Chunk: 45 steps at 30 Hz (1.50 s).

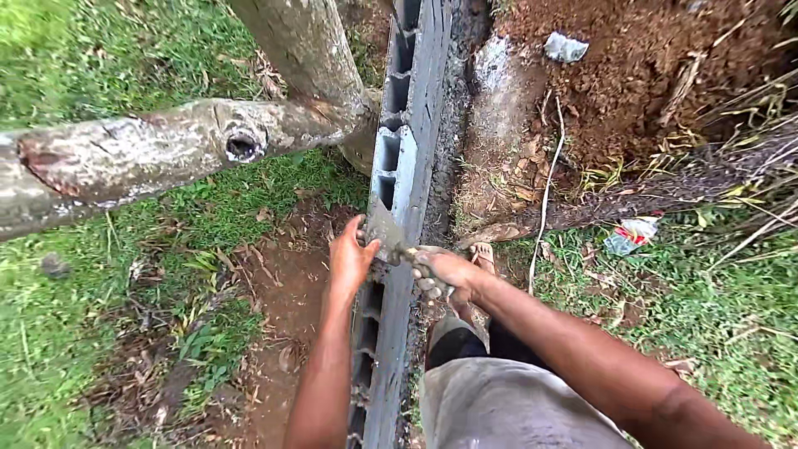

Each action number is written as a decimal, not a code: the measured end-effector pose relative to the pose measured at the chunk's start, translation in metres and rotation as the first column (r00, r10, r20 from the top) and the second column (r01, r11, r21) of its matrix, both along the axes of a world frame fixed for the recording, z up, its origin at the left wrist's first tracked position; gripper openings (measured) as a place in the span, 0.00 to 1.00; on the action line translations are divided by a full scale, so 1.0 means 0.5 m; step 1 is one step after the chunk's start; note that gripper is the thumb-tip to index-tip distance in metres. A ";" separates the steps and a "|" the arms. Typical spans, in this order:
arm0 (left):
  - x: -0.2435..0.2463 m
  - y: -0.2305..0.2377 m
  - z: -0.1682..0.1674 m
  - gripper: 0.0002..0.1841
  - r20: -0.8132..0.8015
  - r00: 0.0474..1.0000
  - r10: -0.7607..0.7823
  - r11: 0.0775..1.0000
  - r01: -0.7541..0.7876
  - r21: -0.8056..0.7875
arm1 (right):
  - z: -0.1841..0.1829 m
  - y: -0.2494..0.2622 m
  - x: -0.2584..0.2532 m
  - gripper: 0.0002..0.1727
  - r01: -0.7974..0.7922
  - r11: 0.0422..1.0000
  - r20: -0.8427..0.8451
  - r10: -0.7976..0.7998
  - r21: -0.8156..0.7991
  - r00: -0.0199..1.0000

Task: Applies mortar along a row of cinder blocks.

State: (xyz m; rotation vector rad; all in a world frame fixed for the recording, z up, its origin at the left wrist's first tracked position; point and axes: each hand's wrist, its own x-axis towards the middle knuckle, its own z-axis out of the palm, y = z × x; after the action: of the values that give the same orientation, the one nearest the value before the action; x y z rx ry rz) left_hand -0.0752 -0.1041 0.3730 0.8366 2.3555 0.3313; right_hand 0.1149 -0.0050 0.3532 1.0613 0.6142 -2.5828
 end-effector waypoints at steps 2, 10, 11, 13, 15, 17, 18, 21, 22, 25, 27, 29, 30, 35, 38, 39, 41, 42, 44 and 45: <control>-0.032 0.052 -0.006 0.33 -0.076 0.992 -0.098 0.994 0.094 -0.060 | -0.023 0.030 -0.030 0.18 0.022 0.999 -0.018 -0.023 -0.050 1.000; -0.160 0.239 -0.096 0.28 -0.070 0.920 -0.385 0.908 0.363 -0.211 | -0.098 0.131 -0.087 0.18 0.066 0.978 -0.037 -0.075 -0.197 0.997; -0.171 0.259 -0.110 0.27 -0.069 0.916 -0.394 0.901 0.371 -0.225 | -0.104 0.140 -0.087 0.19 0.073 0.972 -0.042 -0.085 -0.224 0.996; -0.189 0.295 -0.136 0.26 -0.069 0.915 -0.397 0.896 0.371 -0.243 | -0.114 0.158 -0.084 0.21 0.077 0.958 -0.055 -0.095 -0.277 0.994; -0.204 0.321 -0.160 0.22 -0.078 0.920 -0.385 0.901 0.356 -0.247 | -0.122 0.173 -0.080 0.22 0.065 0.946 -0.081 -0.095 -0.319 0.992; -0.212 0.341 -0.178 0.19 -0.091 0.929 -0.358 0.914 0.329 -0.237 | -0.140 0.184 -0.072 0.23 0.058 0.927 -0.106 -0.104 -0.369 0.989; -0.214 0.350 -0.187 0.18 -0.098 0.933 -0.345 0.921 0.317 -0.228 | -0.152 0.188 -0.068 0.23 0.063 0.915 -0.111 -0.117 -0.399 0.987; -0.224 0.368 -0.215 0.16 -0.066 0.952 -0.299 0.938 0.280 -0.206 | -0.181 0.197 -0.059 0.25 0.082 0.879 -0.133 -0.163 -0.470 0.978; -0.227 0.372 -0.222 0.15 -0.039 0.957 -0.286 0.941 0.273 -0.201 | -0.186 0.200 -0.057 0.26 0.093 0.871 -0.131 -0.177 -0.483 0.976; -0.236 0.376 -0.220 0.13 0.071 0.960 -0.271 0.940 0.280 -0.195 | -0.188 0.207 -0.057 0.29 0.103 0.855 -0.153 -0.207 -0.509 0.966; -0.238 0.379 -0.199 0.18 0.160 0.948 -0.277 0.923 0.308 -0.231 | -0.181 0.206 -0.053 0.28 0.095 0.842 -0.175 -0.219 -0.531 0.960; -0.234 0.384 -0.184 0.22 0.235 0.917 -0.322 0.874 0.383 -0.297 | -0.179 0.197 -0.044 0.28 0.095 0.811 -0.178 -0.238 -0.577 0.955; -0.229 0.388 -0.184 0.23 0.259 0.901 -0.349 0.838 0.424 -0.345 | -0.181 0.190 -0.040 0.28 0.095 0.792 -0.178 -0.249 -0.603 0.952; -0.204 0.393 -0.243 0.22 0.192 0.877 -0.441 0.711 0.471 -0.522 | -0.191 0.163 -0.030 0.26 0.117 0.718 -0.159 -0.304 -0.686 0.939; -0.193 0.390 -0.278 0.22 0.072 0.891 -0.448 0.703 0.401 -0.588 | -0.195 0.160 -0.011 0.27 0.113 0.711 -0.166 -0.311 -0.694 0.936; -0.187 0.391 -0.281 0.23 0.049 0.896 -0.442 0.701 0.378 -0.605 | -0.198 0.161 0.000 0.28 0.113 0.710 -0.162 -0.308 -0.695 0.938; -0.178 0.388 -0.282 0.21 0.019 0.899 -0.438 0.705 0.356 -0.613 | -0.202 0.161 0.023 0.29 0.121 0.704 -0.142 -0.303 -0.700 0.942; -0.175 0.381 -0.283 0.19 0.008 0.903 -0.430 0.722 0.349 -0.597 | -0.204 0.160 0.035 0.29 0.124 0.705 -0.136 -0.300 -0.698 0.944; -0.178 0.363 -0.290 0.17 -0.016 0.905 -0.426 0.764 0.350 -0.542 | -0.209 0.158 0.049 0.30 0.110 0.712 -0.163 -0.304 -0.693 0.939; -0.181 0.367 -0.293 0.17 -0.010 0.907 -0.420 0.768 0.350 -0.536 | -0.211 0.159 0.052 0.30 0.098 0.717 -0.184 -0.305 -0.690 0.935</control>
State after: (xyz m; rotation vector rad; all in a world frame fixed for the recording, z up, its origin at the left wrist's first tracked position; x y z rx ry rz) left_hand -0.1657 0.0791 0.2265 1.0521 2.1435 -0.5400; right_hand 0.1408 0.0744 0.2476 0.5242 -0.4270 -2.7959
